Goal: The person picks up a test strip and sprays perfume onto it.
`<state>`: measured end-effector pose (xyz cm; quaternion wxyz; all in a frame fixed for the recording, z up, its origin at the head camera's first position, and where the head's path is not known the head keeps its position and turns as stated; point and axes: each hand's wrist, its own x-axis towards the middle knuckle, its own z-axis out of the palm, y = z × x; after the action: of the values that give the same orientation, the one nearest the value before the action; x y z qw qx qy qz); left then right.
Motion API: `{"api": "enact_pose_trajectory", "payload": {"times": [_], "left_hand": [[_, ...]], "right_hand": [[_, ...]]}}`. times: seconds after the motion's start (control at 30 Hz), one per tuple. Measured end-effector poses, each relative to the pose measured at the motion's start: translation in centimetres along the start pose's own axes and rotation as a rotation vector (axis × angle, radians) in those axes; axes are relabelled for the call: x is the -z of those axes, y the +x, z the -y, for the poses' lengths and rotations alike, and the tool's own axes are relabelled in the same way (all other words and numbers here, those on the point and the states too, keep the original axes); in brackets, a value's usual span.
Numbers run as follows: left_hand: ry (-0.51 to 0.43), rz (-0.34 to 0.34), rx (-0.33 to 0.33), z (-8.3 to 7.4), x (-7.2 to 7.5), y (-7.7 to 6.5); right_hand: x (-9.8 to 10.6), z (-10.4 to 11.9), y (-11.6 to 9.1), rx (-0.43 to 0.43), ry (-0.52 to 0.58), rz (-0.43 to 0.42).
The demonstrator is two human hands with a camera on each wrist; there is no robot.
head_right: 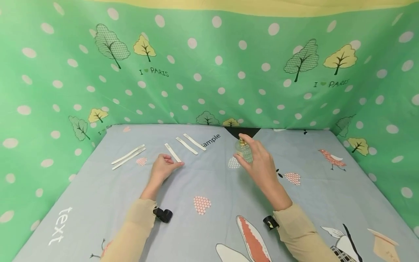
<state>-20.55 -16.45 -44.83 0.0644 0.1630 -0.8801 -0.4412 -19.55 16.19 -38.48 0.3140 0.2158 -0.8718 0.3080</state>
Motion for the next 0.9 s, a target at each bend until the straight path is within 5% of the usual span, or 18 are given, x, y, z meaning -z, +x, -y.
{"api": "enact_pose_trajectory", "payload": {"times": [0.27, 0.9], "left_hand": [[0.089, -0.053, -0.005, -0.5, -0.7, 0.1], [-0.022, -0.036, 0.053, -0.7, 0.3, 0.4]], "right_hand": [[-0.1, 0.2, 0.2, 0.007, 0.006, 0.002], [0.5, 0.1, 0.0, -0.014, 0.016, -0.013]]}}
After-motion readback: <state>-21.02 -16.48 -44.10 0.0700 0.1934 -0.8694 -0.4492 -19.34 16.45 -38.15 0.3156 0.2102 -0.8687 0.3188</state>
